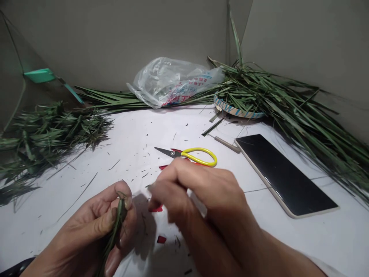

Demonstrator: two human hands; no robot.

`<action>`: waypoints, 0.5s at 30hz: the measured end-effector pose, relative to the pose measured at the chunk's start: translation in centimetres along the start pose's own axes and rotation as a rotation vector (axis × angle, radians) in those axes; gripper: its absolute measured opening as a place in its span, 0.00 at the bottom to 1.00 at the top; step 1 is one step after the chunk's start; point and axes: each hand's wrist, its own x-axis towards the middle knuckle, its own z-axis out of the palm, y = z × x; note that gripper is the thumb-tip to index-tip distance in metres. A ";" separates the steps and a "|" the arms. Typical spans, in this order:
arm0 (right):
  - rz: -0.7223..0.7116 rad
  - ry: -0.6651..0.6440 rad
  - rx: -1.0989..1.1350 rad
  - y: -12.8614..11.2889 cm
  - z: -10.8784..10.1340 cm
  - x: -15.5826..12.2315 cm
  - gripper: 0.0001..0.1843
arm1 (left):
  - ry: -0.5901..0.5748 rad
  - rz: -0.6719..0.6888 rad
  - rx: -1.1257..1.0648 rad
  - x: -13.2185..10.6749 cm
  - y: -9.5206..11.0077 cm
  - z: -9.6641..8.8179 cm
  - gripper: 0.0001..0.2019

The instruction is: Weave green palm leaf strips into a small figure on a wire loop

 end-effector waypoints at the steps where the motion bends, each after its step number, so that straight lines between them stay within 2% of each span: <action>1: -0.030 0.025 -0.064 0.1 0.0 0.6 0.11 | -0.012 0.004 0.004 0.0 0.0 0.0 0.10; 3: -0.132 0.002 -0.220 0.6 -0.2 1.7 0.08 | -0.024 0.014 0.005 0.0 -0.1 -0.1 0.11; 5: -0.211 -0.148 -0.456 1.2 -0.5 2.4 0.07 | 0.006 0.023 -0.006 -0.1 -0.1 -0.1 0.11; 7: -0.188 -0.326 -0.679 1.8 -1.1 2.6 0.07 | 0.015 0.023 -0.029 -0.1 -0.1 -0.2 0.10; 9: -0.123 -0.437 -0.823 2.1 -1.5 2.4 0.06 | 0.013 0.020 -0.056 0.0 0.0 -0.3 0.08; 15: -0.112 -0.487 -0.993 2.5 -0.9 1.8 0.07 | 0.019 0.028 -0.045 0.1 0.0 -0.6 0.08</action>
